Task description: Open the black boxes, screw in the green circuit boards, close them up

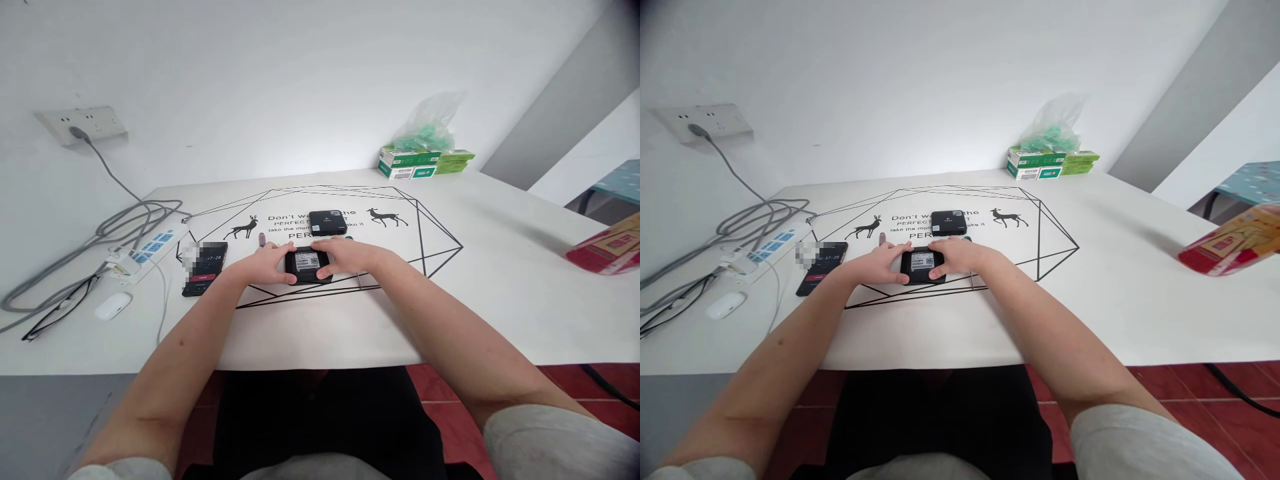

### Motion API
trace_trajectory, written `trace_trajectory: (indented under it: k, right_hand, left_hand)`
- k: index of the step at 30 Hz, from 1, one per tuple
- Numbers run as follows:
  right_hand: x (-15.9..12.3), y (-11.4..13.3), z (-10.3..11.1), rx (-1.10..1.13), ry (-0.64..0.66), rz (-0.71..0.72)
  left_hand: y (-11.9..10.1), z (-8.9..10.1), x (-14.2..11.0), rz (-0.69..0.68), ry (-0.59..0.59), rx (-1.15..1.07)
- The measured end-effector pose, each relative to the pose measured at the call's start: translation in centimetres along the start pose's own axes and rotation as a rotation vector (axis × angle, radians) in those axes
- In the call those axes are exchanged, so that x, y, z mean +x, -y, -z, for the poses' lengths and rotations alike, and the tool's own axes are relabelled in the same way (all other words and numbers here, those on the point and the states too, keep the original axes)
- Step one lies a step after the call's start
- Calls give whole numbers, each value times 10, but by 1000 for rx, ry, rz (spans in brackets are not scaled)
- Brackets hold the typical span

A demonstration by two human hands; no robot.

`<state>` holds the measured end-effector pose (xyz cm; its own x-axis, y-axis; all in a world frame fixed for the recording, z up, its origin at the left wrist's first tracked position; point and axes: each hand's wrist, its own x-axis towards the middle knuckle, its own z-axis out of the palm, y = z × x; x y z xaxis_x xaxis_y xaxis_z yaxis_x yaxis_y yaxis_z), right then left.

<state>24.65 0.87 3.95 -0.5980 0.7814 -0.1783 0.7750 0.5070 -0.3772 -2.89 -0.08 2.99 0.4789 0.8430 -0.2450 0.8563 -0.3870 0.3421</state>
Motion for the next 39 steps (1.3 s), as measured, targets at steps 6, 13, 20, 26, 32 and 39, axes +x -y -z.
trace_trajectory:
  k: [6,13,20,26,32,39]
  right_hand:
    - [2,-5,-3,-44,-45,41]
    - [0,-29,13,-80,-364,-554]
    - [9,-51,6,399,-384,-551]
    - [19,-51,4,864,-1055,-425]
    - [39,-34,-22,1090,-813,-236]
    - [49,-31,-40,1099,-604,-94]
  left_hand:
    - [15,-2,3,-82,-183,-72]
    - [39,-2,22,47,-498,197]
    - [38,-13,29,70,-460,231]
    - [38,-16,30,133,-516,208]
    - [34,-18,30,160,-522,228]
    - [25,-20,28,138,-497,209]
